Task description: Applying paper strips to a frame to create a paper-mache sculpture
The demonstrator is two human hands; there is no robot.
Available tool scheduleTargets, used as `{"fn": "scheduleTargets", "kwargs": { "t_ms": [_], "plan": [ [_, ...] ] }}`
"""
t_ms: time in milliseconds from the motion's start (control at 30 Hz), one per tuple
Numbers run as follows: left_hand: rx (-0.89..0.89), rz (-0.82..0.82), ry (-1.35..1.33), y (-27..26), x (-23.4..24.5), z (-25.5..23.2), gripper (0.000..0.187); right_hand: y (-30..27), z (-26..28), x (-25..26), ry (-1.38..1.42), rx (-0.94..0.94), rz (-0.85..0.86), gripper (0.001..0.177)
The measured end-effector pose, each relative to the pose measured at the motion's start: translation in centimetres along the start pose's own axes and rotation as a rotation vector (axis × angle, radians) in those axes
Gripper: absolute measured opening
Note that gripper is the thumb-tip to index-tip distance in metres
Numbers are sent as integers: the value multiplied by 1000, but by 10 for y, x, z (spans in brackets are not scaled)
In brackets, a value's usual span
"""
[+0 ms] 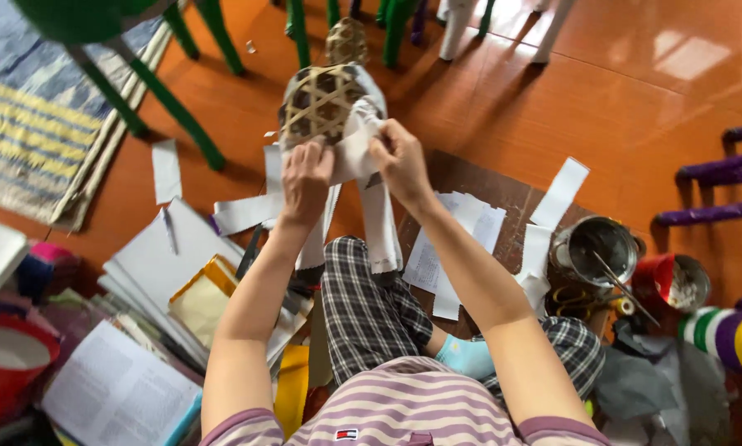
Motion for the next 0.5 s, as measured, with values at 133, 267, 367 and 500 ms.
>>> {"fn": "scheduleTargets", "kwargs": {
  "t_ms": [133,267,367,500],
  "plan": [
    [13,-5,213,-7,-23,1,5,-5,-3,-4,-65,-75,-37,8],
    [87,136,160,-6,-17,-1,13,4,18,-12,-36,-102,-18,9],
    [158,182,2,1,12,-9,19,18,27,-27,-60,-66,26,9],
    [242,13,-429,3,31,-5,19,30,43,-49,-138,-20,89,10]
  ]
}}
Point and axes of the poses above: each hand's wrist, its own y-axis towards the middle knuckle, its own x-axis out of the back of the hand, z = x × y, the point moved 5 cm from there along y, towards the middle knuckle, and after that the axes turned 8 degrees about -y, right-handed, at the moved point
